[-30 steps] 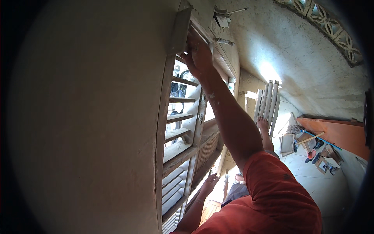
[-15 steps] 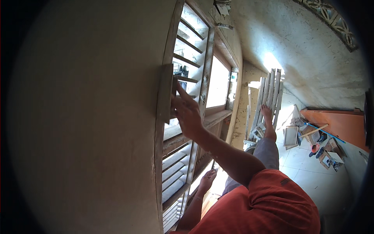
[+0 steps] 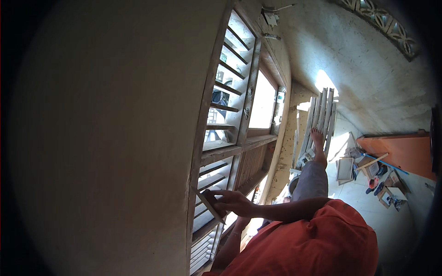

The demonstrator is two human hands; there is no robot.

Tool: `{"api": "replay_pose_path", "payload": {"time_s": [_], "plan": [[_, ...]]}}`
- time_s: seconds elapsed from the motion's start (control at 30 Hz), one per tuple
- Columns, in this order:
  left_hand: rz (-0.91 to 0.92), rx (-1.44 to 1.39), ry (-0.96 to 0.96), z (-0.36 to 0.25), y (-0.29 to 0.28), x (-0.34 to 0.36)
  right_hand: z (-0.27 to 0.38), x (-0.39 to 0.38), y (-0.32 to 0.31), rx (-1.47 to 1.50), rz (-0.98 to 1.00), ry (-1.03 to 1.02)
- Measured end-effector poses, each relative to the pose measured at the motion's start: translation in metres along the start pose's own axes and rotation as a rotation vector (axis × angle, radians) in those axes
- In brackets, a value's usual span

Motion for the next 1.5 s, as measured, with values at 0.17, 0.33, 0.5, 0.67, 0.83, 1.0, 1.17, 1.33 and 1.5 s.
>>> {"api": "replay_pose_path", "payload": {"time_s": [0.17,0.33,0.5,0.67,0.83,1.0,1.17,1.33,1.5], "plan": [[-0.071,-0.130,0.037,0.020,0.000,0.003,0.035,-0.024,-0.036,-0.019,-0.085,0.087],[-0.147,-0.321,0.081,0.051,0.013,0.003,0.109,-0.002,-0.065,-0.165,-0.203,-0.145],[-0.278,-0.549,0.036,0.075,0.013,-0.017,0.170,0.036,-0.070,-0.185,-0.351,-0.410],[-0.369,-0.808,-0.098,0.106,0.026,-0.039,0.122,0.049,-0.053,-0.323,-0.292,-0.280],[-0.374,-0.822,-0.049,0.078,0.034,-0.045,0.039,0.004,-0.026,-1.110,0.264,0.067],[-0.432,-0.824,0.108,0.064,0.078,-0.034,-0.029,-0.025,-0.033,-1.225,0.481,0.280],[-0.322,-1.026,0.258,-0.021,0.070,-0.050,-0.052,-0.020,-0.042,-1.433,0.677,0.408],[-0.556,-1.139,0.279,-0.021,0.072,-0.091,-0.104,-0.032,-0.021,-1.247,0.763,0.511],[-0.747,-1.266,0.151,0.030,0.098,-0.114,-0.156,-0.051,0.008,-1.117,0.713,0.679]]}}
Point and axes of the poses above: each hand's wrist, its own x-axis towards the middle knuckle, its own y-axis out of the palm, z = x × y, the point moved 10 cm from there along x, towards the middle knuckle, and after that the axes turned 2 degrees about -y, right-handed, at the moved point
